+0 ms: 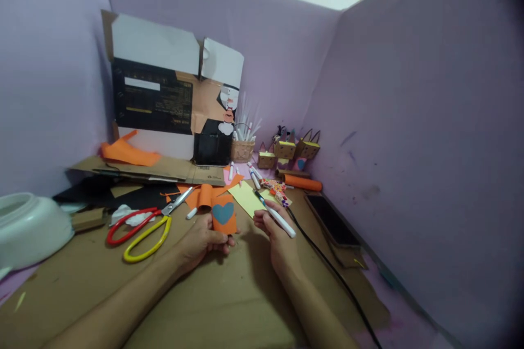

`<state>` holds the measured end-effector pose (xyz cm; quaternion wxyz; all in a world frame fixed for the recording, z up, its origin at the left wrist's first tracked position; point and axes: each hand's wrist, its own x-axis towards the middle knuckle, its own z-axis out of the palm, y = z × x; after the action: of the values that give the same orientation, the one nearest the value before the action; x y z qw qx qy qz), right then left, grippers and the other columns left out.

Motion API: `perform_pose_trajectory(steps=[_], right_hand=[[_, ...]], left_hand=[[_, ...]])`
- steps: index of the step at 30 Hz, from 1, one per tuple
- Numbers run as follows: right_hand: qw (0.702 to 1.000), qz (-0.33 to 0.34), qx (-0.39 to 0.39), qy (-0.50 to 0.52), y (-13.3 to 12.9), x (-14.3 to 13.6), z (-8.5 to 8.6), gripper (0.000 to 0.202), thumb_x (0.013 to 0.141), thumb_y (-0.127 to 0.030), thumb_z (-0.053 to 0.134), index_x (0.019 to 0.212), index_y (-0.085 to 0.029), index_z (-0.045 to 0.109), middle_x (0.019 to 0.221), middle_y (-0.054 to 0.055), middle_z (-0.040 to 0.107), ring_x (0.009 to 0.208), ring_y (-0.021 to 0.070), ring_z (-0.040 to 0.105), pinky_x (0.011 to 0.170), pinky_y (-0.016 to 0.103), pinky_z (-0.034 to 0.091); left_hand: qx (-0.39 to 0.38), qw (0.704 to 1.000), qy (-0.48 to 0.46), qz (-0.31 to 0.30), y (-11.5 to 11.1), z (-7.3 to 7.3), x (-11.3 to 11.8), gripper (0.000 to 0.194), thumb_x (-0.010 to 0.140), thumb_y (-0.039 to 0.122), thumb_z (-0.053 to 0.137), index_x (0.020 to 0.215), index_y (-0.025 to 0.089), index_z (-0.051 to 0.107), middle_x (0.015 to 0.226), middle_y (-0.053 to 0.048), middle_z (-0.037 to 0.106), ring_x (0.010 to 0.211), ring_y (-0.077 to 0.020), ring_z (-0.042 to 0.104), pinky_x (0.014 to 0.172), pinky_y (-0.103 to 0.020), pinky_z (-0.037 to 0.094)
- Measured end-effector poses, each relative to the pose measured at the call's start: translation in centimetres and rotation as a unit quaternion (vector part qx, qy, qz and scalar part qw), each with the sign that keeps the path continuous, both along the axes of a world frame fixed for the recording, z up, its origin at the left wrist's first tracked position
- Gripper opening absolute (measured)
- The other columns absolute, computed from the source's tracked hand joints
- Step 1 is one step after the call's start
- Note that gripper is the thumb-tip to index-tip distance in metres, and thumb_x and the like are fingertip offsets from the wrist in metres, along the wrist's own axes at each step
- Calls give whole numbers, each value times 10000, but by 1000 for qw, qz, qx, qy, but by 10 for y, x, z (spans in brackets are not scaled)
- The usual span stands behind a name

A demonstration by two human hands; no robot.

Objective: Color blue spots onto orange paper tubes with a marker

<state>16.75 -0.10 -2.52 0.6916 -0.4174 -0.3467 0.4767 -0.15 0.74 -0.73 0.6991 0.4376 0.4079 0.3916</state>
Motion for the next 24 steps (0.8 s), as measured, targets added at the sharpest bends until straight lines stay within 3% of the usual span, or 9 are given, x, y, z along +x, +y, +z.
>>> perform_pose_trajectory(steps=[10, 16, 20, 24], right_hand=[[998, 37, 41, -2, 5, 0, -9, 371, 619, -207, 680, 983, -244, 623, 917, 39, 727, 924, 220, 661, 897, 395, 468], [997, 59, 52, -24, 5, -4, -9, 434, 597, -197, 689, 1019, -252, 607, 1004, 61, 701, 969, 248, 653, 874, 414, 487], [995, 66, 60, -41, 4, -7, -7, 449, 610, -211, 698, 1048, -247, 605, 1041, 72, 688, 987, 254, 642, 873, 421, 492], [995, 64, 68, -45, 5, -6, -6, 467, 623, -257, 723, 1075, -243, 605, 1061, 78, 684, 988, 252, 636, 874, 419, 495]], left_hand=[[39, 997, 57, -18, 3, -8, 0, 288, 494, 118, 571, 781, 125, 563, 601, -30, 662, 479, -119, 578, 470, -235, 454], [55, 992, 114, 21, 1, -10, 7, 243, 511, 109, 531, 746, 160, 498, 536, 7, 630, 428, -121, 571, 470, -247, 469], [64, 990, 124, 35, -2, -15, 11, 292, 535, 120, 544, 814, 172, 477, 516, 36, 607, 393, -125, 557, 434, -245, 464], [63, 987, 143, 27, -3, -22, 12, 443, 572, 140, 545, 1009, 151, 474, 479, 53, 585, 357, -135, 539, 387, -231, 439]])
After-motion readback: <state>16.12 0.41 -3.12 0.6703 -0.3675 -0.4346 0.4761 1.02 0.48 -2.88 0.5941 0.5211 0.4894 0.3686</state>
